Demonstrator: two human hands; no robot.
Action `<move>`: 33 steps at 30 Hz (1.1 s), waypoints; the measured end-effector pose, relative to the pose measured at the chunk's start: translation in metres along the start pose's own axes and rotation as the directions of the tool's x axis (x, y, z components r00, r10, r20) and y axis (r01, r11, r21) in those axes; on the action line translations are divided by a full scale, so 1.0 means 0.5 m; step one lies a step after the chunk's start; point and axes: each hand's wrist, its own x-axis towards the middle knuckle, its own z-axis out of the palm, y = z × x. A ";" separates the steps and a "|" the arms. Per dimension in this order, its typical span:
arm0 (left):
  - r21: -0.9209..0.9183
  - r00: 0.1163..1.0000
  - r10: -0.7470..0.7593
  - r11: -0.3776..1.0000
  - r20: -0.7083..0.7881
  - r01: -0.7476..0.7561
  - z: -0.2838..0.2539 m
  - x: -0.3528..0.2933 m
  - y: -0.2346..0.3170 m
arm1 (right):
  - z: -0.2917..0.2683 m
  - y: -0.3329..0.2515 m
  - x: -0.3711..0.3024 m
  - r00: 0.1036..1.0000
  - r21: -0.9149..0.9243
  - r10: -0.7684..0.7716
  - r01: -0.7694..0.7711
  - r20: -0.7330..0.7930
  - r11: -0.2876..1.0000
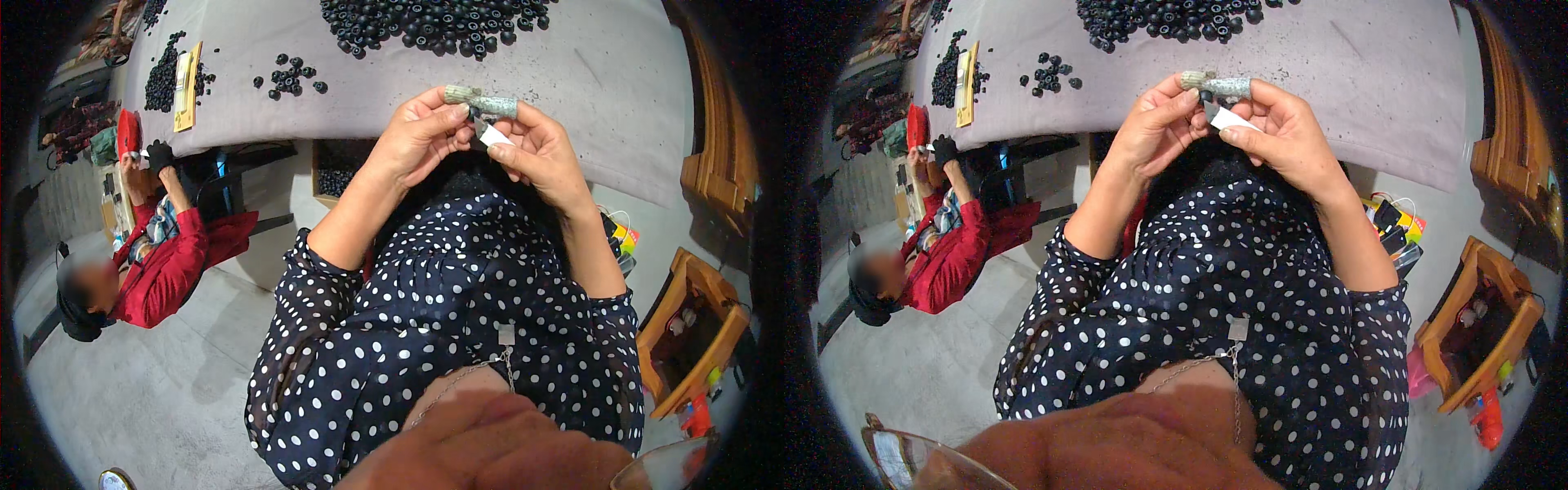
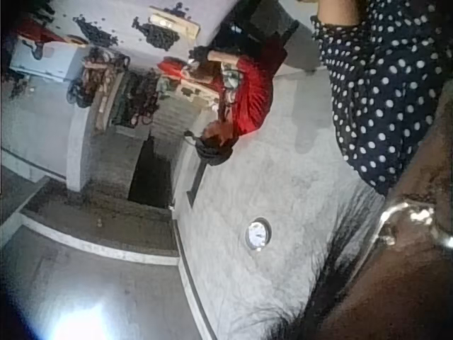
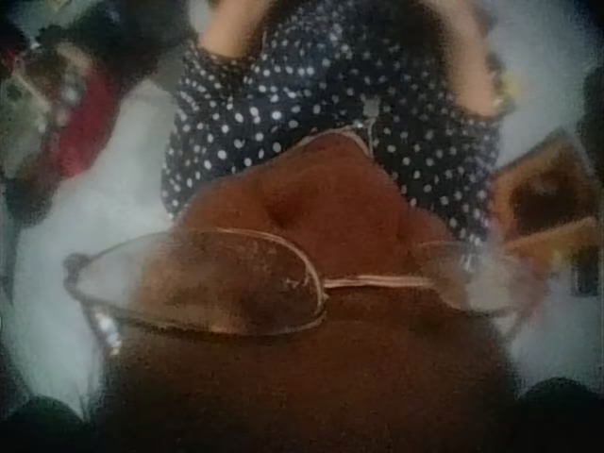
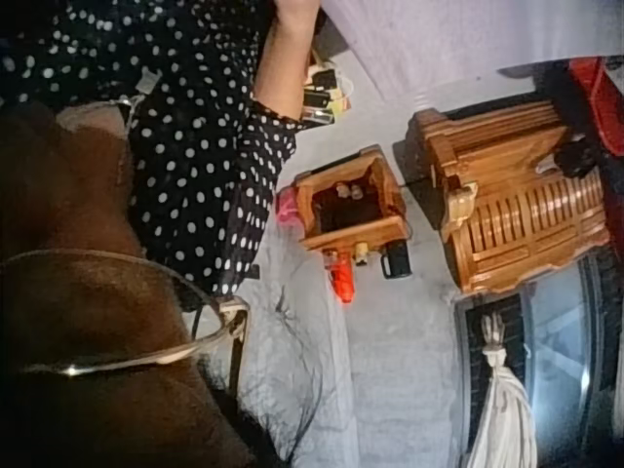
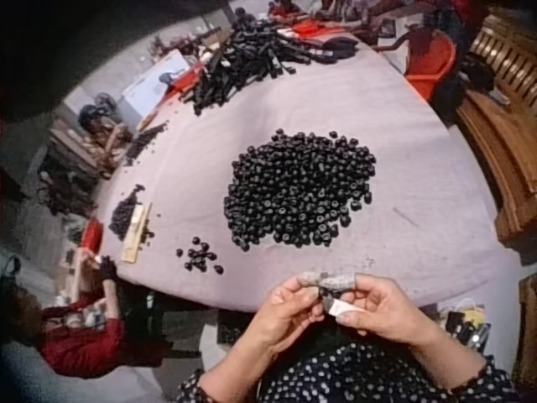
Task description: The person puts on eyeglasses, then repeatedly takes black components from a pile on the table, trims each component with a small blade, and places the trimmed components onto the table.
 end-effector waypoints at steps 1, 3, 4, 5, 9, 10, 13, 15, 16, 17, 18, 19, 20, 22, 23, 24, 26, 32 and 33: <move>-0.001 0.999 0.000 1.000 0.034 0.000 -0.003 0.000 0.001 | 0.001 0.000 0.000 1.000 0.007 0.006 -0.006 -0.001 1.000; -0.001 0.998 0.001 1.000 0.066 -0.001 -0.003 -0.001 0.002 | 0.003 0.000 0.000 1.000 0.015 0.012 -0.012 0.000 1.000; -0.020 0.998 0.008 1.000 0.063 -0.006 -0.001 -0.001 0.001 | 0.004 0.001 0.000 1.000 0.021 0.010 -0.010 0.005 1.000; -0.038 0.998 0.014 0.999 0.060 -0.012 0.000 -0.001 0.000 | 0.004 0.002 0.000 1.000 0.026 0.007 -0.007 0.009 1.000; -0.018 0.999 0.020 1.000 0.034 -0.020 0.002 0.000 -0.002 | -0.002 0.007 0.001 0.999 0.046 0.021 -0.022 0.026 0.999; -0.026 0.999 0.019 0.999 0.034 -0.019 0.003 0.001 -0.003 | -0.003 0.012 0.002 1.000 0.050 0.015 -0.016 0.017 0.999; -0.031 0.999 0.021 0.999 0.046 -0.020 0.002 -0.001 -0.005 | -0.004 0.015 0.003 1.000 0.071 0.008 -0.009 0.015 0.997; -0.029 0.998 0.024 0.999 0.060 -0.022 0.002 -0.002 -0.004 | -0.004 0.013 0.004 1.000 0.088 0.006 -0.008 0.021 0.996; -0.032 0.998 0.021 0.999 0.064 -0.019 0.002 -0.003 -0.004 | -0.004 0.011 0.003 1.000 0.093 0.012 -0.014 0.024 0.996; -0.036 0.997 0.018 0.999 0.069 -0.015 0.003 -0.003 -0.004 | -0.004 0.010 0.003 0.999 0.097 0.017 -0.019 0.028 0.995; -0.036 0.997 0.018 0.999 0.069 -0.015 0.004 -0.003 -0.003 | -0.005 0.011 0.002 0.999 0.097 0.016 -0.019 0.027 0.995; -0.037 0.998 0.017 0.999 0.066 -0.015 0.005 -0.003 -0.002 | -0.005 0.013 0.001 0.999 0.083 0.018 -0.020 0.028 0.996; -0.037 0.998 0.017 0.999 0.063 -0.015 0.006 -0.003 -0.001 | -0.006 0.014 0.001 0.999 0.070 0.019 -0.021 0.029 0.997; -0.037 0.998 0.015 0.999 0.068 -0.013 0.006 -0.003 -0.001 | -0.004 0.012 0.001 0.999 0.066 0.020 -0.022 0.027 0.998; -0.037 0.997 0.013 0.999 0.072 -0.011 0.006 -0.003 -0.001 | -0.003 0.011 0.001 0.999 0.064 0.021 -0.023 0.025 0.998; -0.037 0.997 0.014 0.999 0.072 -0.011 0.006 -0.003 -0.001 | -0.003 0.011 0.001 0.999 0.064 0.021 -0.023 0.026 0.998; -0.053 0.997 0.009 0.999 0.074 -0.005 0.006 -0.004 -0.002 | -0.003 0.010 0.001 0.999 0.060 0.012 -0.014 0.031 0.998; -0.040 0.996 0.003 0.999 0.093 0.001 0.002 -0.004 -0.004 | -0.007 0.011 0.001 0.998 0.089 0.031 -0.036 0.054 0.995; -0.040 0.996 0.002 0.999 0.093 0.002 0.002 -0.005 -0.004 | -0.006 0.011 0.001 0.998 0.089 0.031 -0.036 0.054 0.995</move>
